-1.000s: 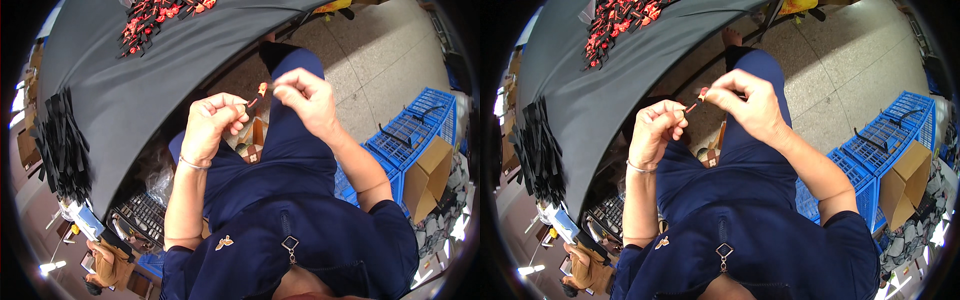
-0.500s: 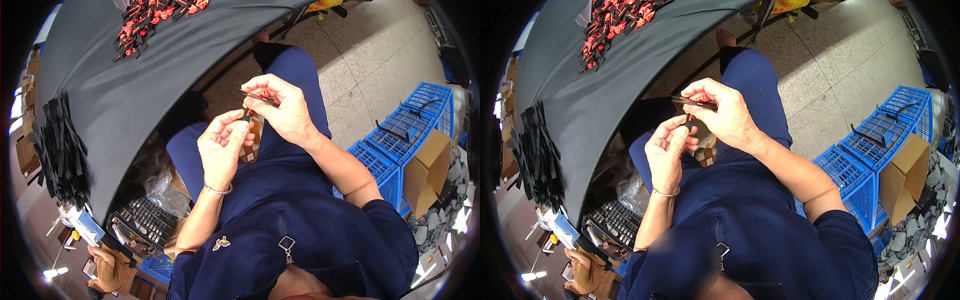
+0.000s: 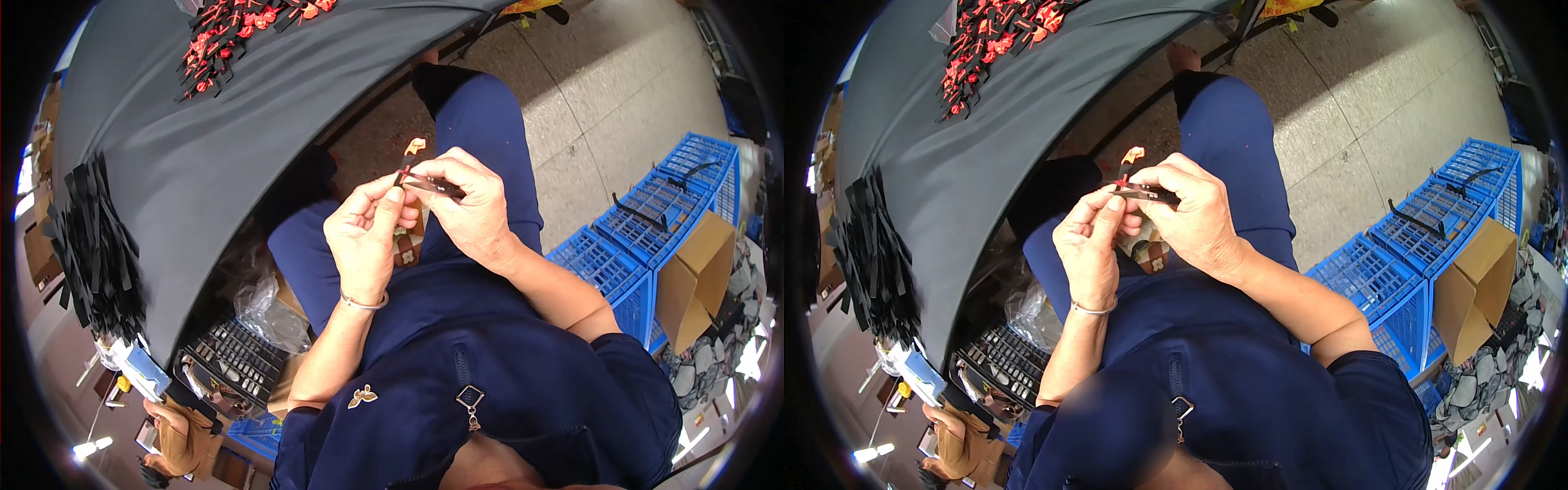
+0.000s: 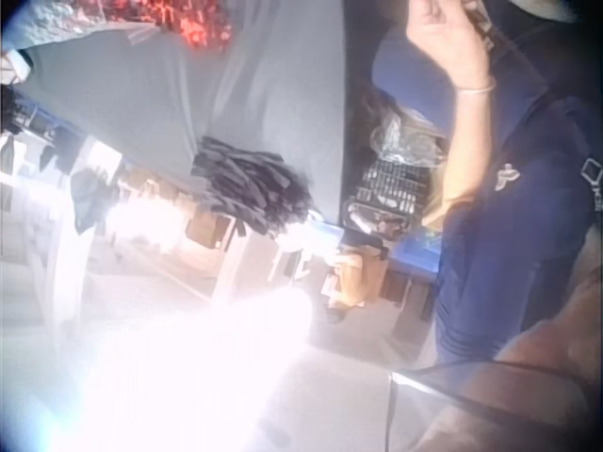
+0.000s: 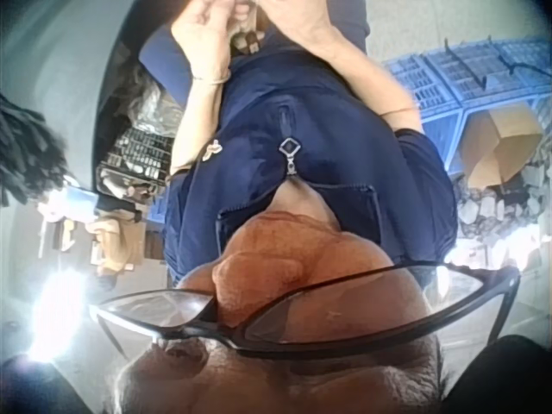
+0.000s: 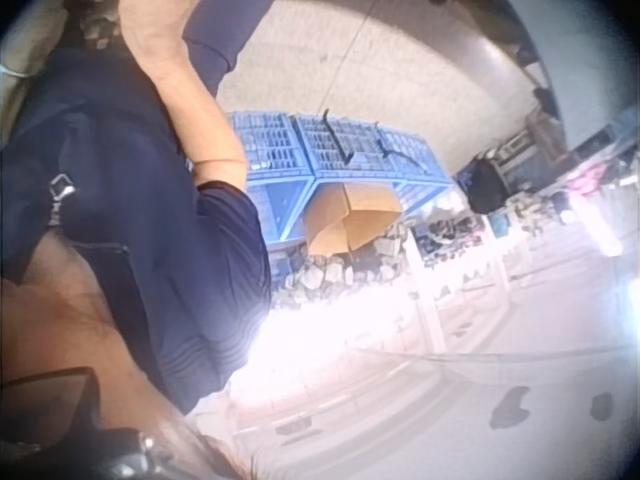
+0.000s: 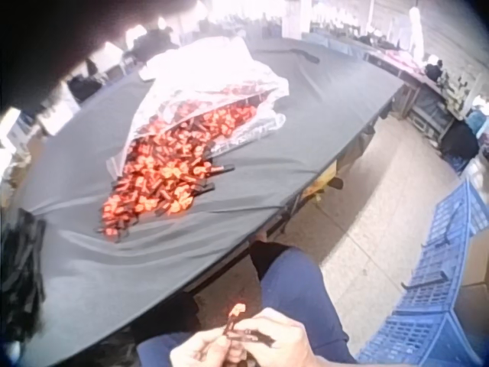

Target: The person takes small pieces from a pile on the table and trims them one by one using small snips.

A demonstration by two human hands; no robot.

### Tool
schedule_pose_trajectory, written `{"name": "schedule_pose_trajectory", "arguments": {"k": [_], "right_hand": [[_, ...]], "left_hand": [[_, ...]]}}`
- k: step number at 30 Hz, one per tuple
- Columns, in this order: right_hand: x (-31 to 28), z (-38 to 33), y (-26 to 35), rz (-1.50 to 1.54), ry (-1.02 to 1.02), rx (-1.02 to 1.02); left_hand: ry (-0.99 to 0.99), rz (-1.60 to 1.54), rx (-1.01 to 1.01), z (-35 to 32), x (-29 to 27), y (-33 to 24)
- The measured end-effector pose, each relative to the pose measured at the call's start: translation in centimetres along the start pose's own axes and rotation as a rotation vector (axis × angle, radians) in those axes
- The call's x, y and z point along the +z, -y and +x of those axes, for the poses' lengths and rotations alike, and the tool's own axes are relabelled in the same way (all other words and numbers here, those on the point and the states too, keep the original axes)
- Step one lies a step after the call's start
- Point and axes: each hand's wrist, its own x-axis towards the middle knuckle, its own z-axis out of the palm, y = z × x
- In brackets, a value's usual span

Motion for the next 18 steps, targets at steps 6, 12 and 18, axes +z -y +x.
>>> {"name": "schedule_pose_trajectory", "arguments": {"k": [6, 12, 18], "right_hand": [[0.1, 0.8, -0.7, -0.111, 0.084, -0.09], [-2.0, 0.5, 1.9, 0.584, 0.38, 0.093], [-2.7, 2.4, 0.4, -0.125, 0.095, -0.049]], "left_hand": [[-0.09, 0.601, 0.437, 0.8, -0.3, 1.7], [-0.152, 0.397, 0.179, 2.7, -2.6, 1.8], [-0.052, -0.112, -0.122, 2.2, -2.1, -0.3]]}}
